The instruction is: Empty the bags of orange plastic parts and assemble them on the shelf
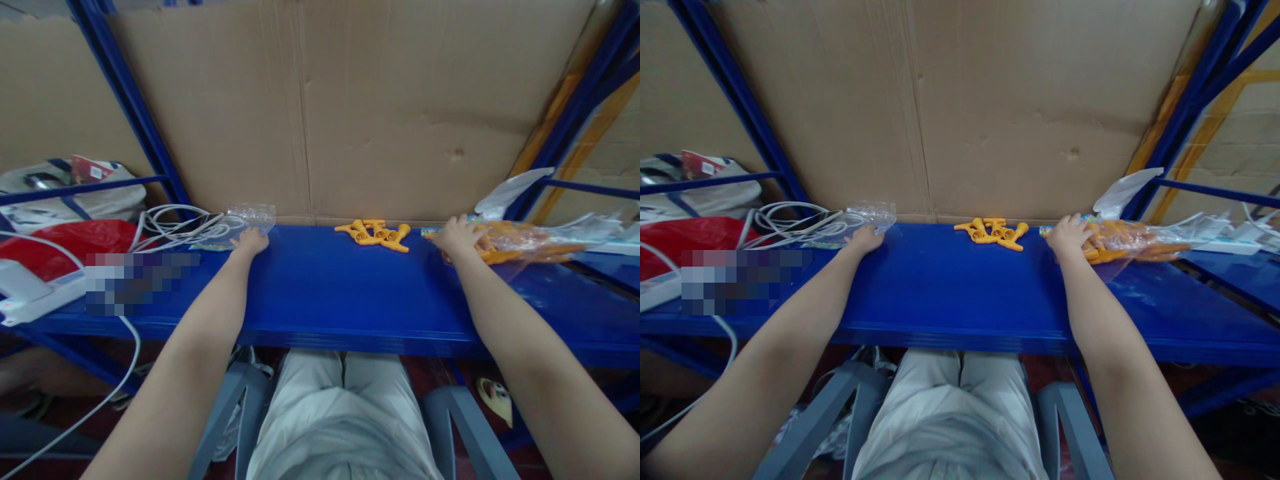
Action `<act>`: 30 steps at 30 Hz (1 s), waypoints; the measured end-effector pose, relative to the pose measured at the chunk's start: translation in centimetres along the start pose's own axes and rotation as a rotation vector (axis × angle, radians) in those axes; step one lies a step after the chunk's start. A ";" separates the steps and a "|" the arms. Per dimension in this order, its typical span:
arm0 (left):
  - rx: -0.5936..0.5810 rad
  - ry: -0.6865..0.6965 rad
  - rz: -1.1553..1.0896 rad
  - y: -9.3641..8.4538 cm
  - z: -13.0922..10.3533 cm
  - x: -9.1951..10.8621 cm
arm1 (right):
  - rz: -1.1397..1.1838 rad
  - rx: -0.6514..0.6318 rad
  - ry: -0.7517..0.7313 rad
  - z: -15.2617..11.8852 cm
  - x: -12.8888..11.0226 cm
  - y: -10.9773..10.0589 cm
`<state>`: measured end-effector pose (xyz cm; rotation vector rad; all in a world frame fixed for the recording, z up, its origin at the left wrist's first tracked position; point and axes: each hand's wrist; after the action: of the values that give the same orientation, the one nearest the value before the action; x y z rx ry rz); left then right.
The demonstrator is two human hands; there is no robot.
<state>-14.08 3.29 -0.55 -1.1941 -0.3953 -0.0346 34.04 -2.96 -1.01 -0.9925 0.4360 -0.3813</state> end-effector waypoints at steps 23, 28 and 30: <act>0.002 0.022 -0.005 0.2 0.4 -0.2 | 0.336 -0.152 -0.541 -1.3 -4.3 -1.6; 0.006 0.049 0.008 0.1 0.2 0.0 | 0.348 0.005 -0.660 -1.3 -4.7 -1.9; 0.028 0.079 0.006 0.0 0.2 0.2 | 0.373 0.087 -0.709 -1.4 -5.0 -2.1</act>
<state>-13.97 3.54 -0.45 -1.1623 -0.3215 -0.0704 28.83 -2.57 1.03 -0.8729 -0.0461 0.2900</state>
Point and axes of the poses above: each hand's wrist, its own z-axis towards the middle knuckle, its own y-axis out of the palm, x = y × z, and after that the axes turned 2 degrees about x, right-handed
